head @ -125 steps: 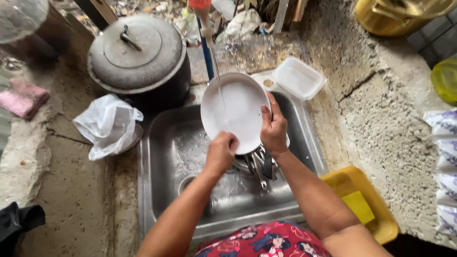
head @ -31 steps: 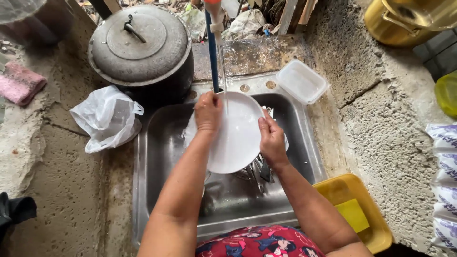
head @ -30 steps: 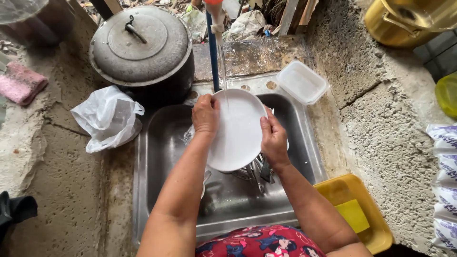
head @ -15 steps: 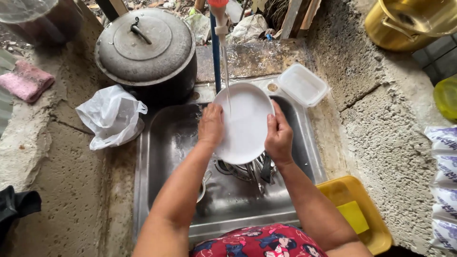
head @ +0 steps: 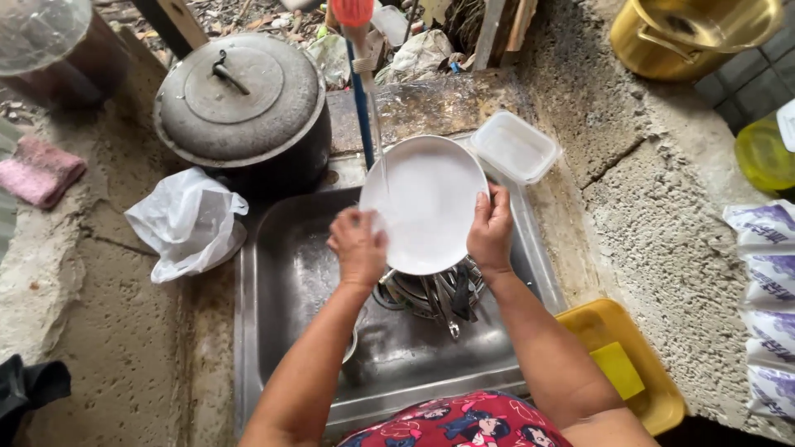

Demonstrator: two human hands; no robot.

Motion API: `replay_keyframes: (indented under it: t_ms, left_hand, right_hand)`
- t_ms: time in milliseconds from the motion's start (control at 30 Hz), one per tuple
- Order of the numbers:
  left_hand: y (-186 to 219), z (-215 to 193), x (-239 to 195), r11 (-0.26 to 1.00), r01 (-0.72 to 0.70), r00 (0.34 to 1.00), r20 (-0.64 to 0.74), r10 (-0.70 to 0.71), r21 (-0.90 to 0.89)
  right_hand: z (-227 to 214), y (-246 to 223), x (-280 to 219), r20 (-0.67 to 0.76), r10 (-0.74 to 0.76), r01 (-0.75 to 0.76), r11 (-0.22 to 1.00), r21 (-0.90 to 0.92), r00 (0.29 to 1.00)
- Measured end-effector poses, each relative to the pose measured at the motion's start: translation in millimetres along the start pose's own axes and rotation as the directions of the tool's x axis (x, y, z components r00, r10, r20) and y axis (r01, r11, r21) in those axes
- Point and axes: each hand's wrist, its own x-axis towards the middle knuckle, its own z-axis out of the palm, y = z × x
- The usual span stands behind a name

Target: The person washes a plate and various utensils in a sink using a sponge and running water. They scrub the items with soap and rinse them under the tap, placing the cleaned items into the sink basin.

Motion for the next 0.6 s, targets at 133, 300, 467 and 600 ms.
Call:
replay_keyframes:
  t_ms: [133,300,467,600]
  left_hand:
    - [-9.4,7.7,9.5,0.787,0.084,0.982,-0.082,-0.168,-0.611]
    - [-5.5,15.5,10.0,0.513,0.478,0.784,0.083,-0.615,-0.713]
    - [34.0,12.5,8.2,0.501,0.545,0.791,0.214,-0.573,-0.672]
    - [5.7,7.6,19.4,0.464,0.612,0.688,0.141,-0.712,-0.64]
  right_hand:
    - [7.5,38.7,3.2,-0.048,0.155,-0.159,0.984,-0.083,0.987]
    - [27.7,16.8,13.9,0.353,-0.192,0.4,0.51,-0.762,0.916]
    - [85.7,-8.1,19.1,0.702,-0.187,0.655,0.577,-0.489,0.688]
    - [134.0,18.4,-27.2,0.762,-0.557,0.703,0.684,0.195,0.33]
